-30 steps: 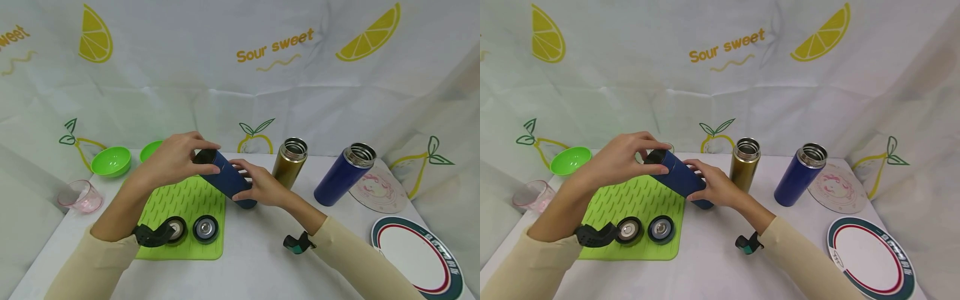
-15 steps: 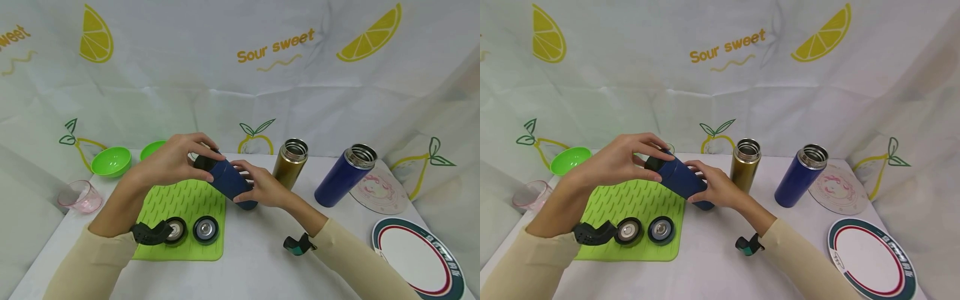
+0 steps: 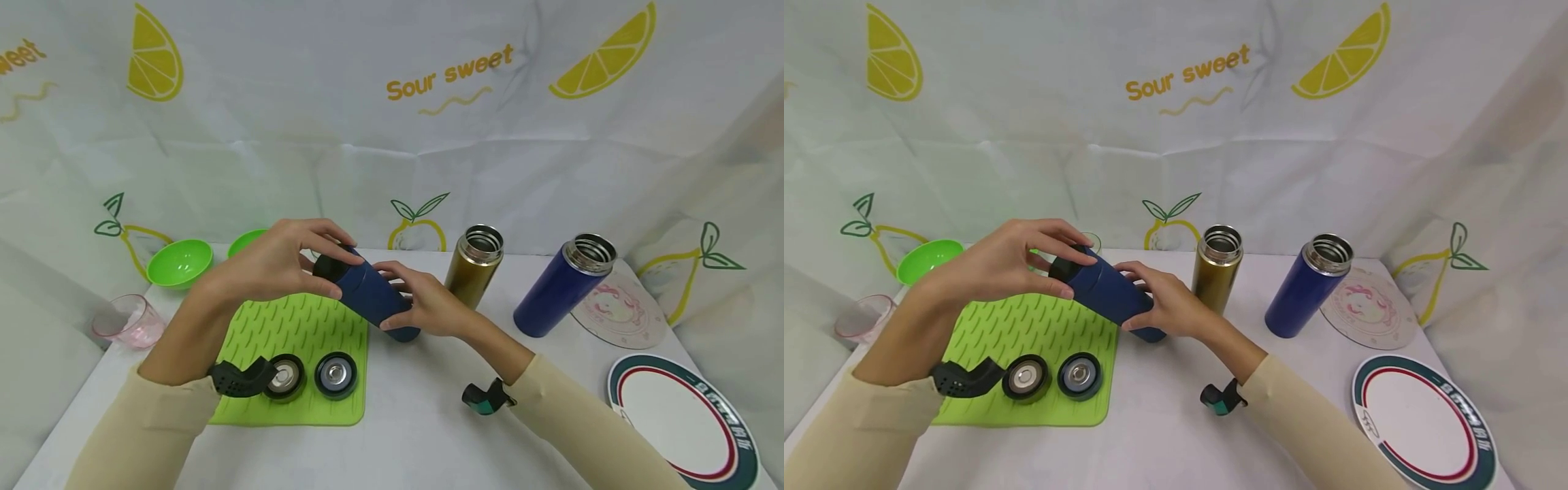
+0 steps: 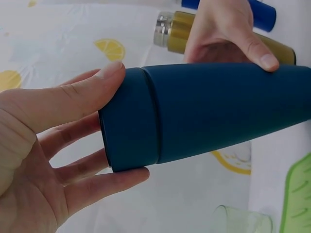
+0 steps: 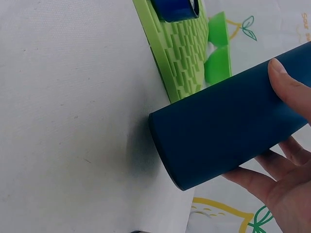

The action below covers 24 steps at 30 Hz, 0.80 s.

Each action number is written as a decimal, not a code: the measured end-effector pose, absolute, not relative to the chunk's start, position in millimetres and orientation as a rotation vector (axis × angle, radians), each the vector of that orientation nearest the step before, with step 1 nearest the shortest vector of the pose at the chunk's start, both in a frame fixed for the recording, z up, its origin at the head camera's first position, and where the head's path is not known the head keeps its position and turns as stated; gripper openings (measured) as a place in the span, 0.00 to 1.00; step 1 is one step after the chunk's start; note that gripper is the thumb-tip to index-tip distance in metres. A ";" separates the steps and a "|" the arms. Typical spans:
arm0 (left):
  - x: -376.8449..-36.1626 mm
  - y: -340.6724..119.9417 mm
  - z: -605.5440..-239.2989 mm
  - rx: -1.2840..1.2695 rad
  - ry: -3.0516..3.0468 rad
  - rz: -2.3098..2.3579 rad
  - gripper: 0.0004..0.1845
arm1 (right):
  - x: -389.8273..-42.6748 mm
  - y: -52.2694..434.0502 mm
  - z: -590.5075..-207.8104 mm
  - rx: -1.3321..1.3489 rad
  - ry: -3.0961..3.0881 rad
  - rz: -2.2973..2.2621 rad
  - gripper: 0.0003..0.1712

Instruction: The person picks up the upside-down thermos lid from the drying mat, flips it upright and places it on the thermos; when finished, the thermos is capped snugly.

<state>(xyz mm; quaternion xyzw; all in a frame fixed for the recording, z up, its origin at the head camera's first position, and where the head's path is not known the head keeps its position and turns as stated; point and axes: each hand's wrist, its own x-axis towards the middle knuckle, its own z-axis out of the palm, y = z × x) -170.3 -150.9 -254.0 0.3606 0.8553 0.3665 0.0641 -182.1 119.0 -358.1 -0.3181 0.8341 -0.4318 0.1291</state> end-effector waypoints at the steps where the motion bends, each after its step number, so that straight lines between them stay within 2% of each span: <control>1: -170.1 -150.9 -254.0 1.083 2.580 1.112 0.22 | -182.2 119.0 -358.2 -0.920 2.423 -1.258 0.51; 9: -168.2 -151.0 -255.5 1.049 2.610 1.079 0.23 | -180.0 118.1 -358.5 -0.916 2.426 -1.284 0.50; 18: -168.4 -152.2 -275.4 0.913 2.611 1.263 0.43 | -178.4 120.6 -365.4 -0.794 2.420 -1.424 0.52; 24: -157.8 -169.6 -298.7 0.860 2.602 1.346 0.42 | -178.0 115.9 -372.9 -0.697 2.398 -1.562 0.55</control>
